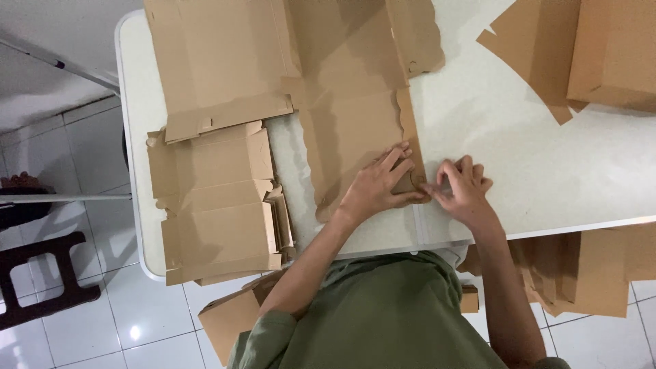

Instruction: A person is folding a flat cardboard cutout into a box component on a white table.

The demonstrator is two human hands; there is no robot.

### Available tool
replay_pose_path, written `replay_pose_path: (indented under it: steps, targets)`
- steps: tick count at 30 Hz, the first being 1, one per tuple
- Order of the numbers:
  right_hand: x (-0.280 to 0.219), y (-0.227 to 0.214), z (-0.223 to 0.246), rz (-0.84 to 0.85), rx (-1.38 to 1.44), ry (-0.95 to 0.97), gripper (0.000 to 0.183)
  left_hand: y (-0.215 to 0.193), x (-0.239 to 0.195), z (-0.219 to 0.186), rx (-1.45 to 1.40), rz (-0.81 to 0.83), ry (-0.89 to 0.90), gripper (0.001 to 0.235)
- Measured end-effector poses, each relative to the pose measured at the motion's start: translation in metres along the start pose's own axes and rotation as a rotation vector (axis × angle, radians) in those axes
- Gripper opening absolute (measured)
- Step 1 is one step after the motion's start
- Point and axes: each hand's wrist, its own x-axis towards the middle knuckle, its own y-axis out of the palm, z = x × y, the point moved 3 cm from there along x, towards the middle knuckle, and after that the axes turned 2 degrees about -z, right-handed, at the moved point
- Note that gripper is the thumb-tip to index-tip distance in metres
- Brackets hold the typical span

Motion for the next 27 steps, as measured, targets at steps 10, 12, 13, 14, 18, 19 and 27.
replay_pose_path:
  steps: [10, 12, 13, 14, 18, 19, 27]
  targets:
    - [-0.009, 0.007, -0.016, 0.046, -0.029, 0.073, 0.040, 0.005, -0.004, -0.001, 0.075, 0.086, -0.012, 0.062]
    - [-0.008, -0.002, -0.005, 0.087, -0.067, 0.089, 0.043, 0.024, -0.013, 0.006, 0.237, 0.037, 0.076, 0.070]
    - [-0.002, -0.003, -0.008, 0.085, -0.071, 0.085, 0.043, 0.031, -0.019, 0.008, 0.239, 0.031, 0.073, 0.070]
    - [0.003, -0.004, -0.012, 0.114, -0.103, 0.092, 0.049, 0.037, -0.024, 0.011, 0.270, 0.014, 0.074, 0.066]
    - [0.033, -0.003, -0.023, 0.193, -0.314, 0.050, 0.076, 0.033, -0.037, 0.002, 0.397, -0.074, 0.066, 0.069]
    - [0.043, 0.003, -0.023, 0.192, -0.316, 0.046, 0.076, 0.036, -0.039, 0.001, 0.399, -0.078, 0.064, 0.069]
    - [0.074, 0.004, -0.001, 0.248, -0.662, -0.131, 0.097, 0.035, -0.049, -0.005, 0.548, 0.090, 0.009, 0.076]
